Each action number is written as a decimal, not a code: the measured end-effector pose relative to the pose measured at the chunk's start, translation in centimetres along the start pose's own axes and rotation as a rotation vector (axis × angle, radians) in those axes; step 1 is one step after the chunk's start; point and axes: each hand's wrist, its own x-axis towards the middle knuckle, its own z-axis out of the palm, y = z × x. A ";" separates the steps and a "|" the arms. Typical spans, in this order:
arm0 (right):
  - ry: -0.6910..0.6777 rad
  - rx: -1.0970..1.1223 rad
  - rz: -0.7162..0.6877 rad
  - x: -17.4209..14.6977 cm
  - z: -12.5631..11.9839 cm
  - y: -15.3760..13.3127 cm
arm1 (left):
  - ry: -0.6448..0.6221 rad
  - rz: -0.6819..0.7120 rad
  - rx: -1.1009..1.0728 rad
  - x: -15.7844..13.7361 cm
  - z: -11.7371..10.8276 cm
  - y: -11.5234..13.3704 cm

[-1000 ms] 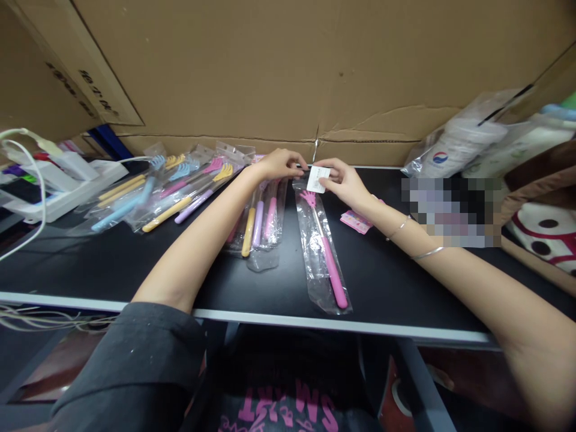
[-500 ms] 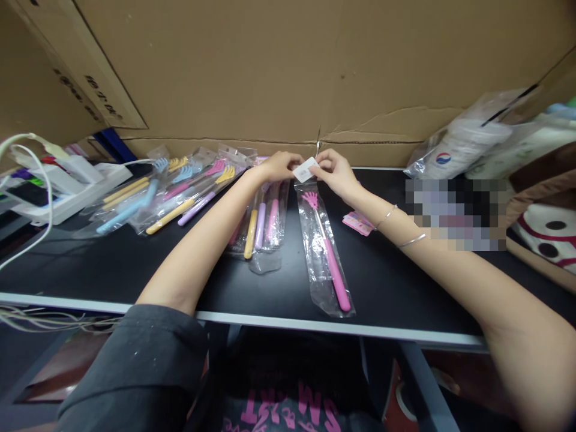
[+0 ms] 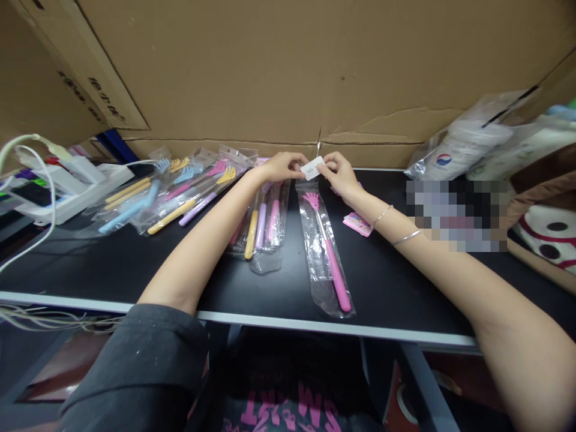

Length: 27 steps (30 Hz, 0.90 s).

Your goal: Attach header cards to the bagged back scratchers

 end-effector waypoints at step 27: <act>0.028 -0.049 -0.037 0.2 0.2 1.3 | 0.029 -0.054 -0.114 -0.3 -0.1 -0.3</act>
